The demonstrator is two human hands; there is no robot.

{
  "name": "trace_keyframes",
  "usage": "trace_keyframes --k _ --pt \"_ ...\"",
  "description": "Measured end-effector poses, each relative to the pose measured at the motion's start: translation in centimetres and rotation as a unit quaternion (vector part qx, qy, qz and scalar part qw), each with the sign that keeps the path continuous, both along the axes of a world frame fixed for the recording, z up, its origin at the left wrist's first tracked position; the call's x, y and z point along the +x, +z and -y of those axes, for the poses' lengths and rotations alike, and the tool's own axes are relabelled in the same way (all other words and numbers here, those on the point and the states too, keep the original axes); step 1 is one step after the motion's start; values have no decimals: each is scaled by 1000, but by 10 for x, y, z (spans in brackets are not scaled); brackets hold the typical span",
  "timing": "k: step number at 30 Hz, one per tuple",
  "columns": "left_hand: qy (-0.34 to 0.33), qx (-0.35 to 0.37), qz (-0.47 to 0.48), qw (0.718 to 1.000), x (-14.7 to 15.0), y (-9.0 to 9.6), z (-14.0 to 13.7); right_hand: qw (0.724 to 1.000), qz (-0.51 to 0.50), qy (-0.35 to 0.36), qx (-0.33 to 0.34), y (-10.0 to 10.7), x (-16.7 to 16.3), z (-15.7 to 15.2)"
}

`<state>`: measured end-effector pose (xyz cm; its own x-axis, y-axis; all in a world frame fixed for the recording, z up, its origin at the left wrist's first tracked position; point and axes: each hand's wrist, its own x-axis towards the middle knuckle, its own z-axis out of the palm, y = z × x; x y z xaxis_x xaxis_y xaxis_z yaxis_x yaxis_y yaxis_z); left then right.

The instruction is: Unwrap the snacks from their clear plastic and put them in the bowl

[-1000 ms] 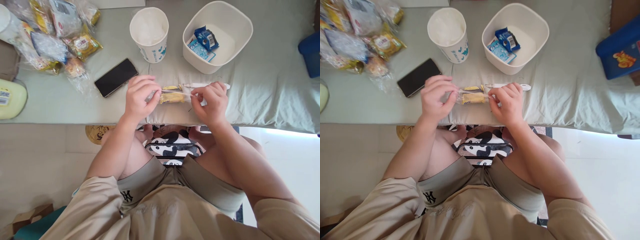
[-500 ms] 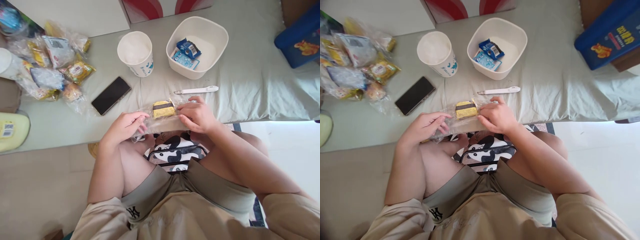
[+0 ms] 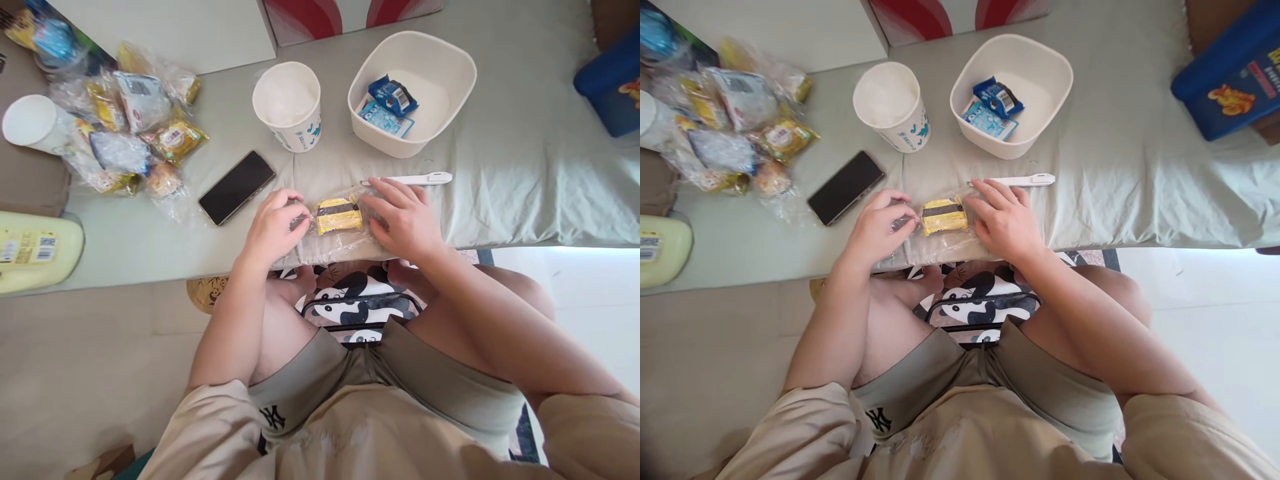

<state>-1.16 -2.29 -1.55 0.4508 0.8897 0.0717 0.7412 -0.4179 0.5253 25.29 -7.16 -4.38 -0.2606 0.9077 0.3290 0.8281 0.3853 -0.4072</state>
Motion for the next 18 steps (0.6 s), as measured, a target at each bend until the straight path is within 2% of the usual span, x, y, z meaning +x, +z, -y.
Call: trace_keyframes --k 4,7,10,13,16,18 --pt "31 -27 94 995 8 -1 2 999 -13 -26 43 1 1 4" --pt "70 41 109 991 11 1 2 999 -15 11 51 5 -2 7" --pt "24 61 64 996 10 4 0 998 2 47 29 7 -7 7" --pt "-53 1 22 998 6 6 0 999 12 48 13 6 -7 4" --pt "-44 -23 26 998 1 6 -1 999 17 13 31 2 -4 1" --pt "-26 -27 35 999 0 6 -1 996 15 -53 70 2 -1 0"
